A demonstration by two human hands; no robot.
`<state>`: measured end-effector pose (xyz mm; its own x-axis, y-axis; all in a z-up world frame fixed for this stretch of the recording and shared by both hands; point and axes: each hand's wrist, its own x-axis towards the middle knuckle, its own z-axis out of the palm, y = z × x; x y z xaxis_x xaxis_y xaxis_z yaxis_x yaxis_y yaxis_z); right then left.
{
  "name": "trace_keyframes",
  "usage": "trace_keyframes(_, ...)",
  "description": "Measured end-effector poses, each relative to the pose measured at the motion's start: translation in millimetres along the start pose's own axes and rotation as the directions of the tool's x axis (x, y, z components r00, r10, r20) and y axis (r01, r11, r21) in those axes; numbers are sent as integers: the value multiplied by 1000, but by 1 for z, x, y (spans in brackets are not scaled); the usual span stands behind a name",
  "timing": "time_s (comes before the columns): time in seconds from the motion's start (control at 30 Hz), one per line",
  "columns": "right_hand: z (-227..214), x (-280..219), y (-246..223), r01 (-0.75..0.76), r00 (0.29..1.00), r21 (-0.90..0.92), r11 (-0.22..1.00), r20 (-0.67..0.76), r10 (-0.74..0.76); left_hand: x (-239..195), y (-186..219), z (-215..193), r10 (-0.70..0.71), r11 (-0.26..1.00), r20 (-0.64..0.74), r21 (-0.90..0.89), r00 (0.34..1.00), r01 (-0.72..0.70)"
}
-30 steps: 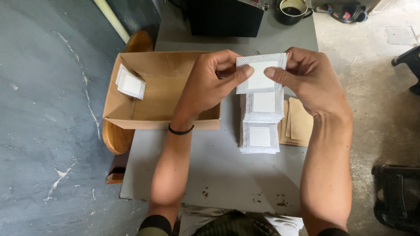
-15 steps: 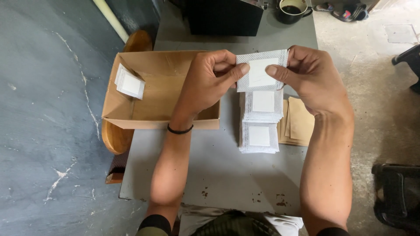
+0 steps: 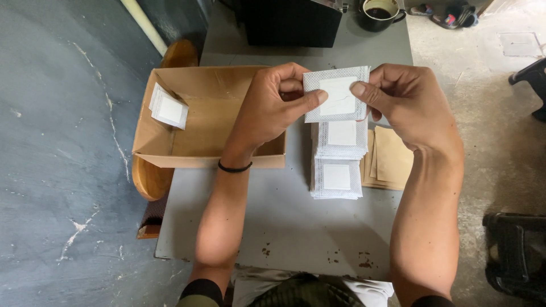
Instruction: Stacking small coffee packets from a box into neat piles on a table.
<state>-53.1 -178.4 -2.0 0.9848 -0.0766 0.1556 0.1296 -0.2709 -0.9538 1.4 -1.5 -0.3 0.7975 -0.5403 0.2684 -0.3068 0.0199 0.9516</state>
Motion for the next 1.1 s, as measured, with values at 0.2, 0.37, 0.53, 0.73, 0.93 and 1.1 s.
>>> trace_keyframes(0.2, 2, 1, 3, 109, 991, 107, 988, -94, -99, -1, 4, -4, -31, 997, 80, 66, 996, 26)
trace_keyframes(0.37, 3, 0, 1, 91, 991, 86, 992, -101, -82, -2, 3, -6, -44, 997, 97, 72, 994, 37)
trace_keyframes(0.53, 5, -6, -5, 109, 975, -10, 994, -196, -109, -4, 5, -8, -57, 995, 68, 91, 996, 50)
trace_keyframes(0.73, 18, -18, -30, 65, 995, -319, 946, -52, -86, -5, 10, -4, -118, 987, -8, 104, 993, 119)
trace_keyframes(0.93, 38, -27, -39, 208, 976, -564, 799, 67, -207, -6, 9, 7, -56, 993, -88, 101, 995, 65)
trace_keyframes(1.1, 45, -34, -41, 226, 950, -628, 744, -26, -311, -15, 31, 9, -143, 990, -14, 0, 990, 143)
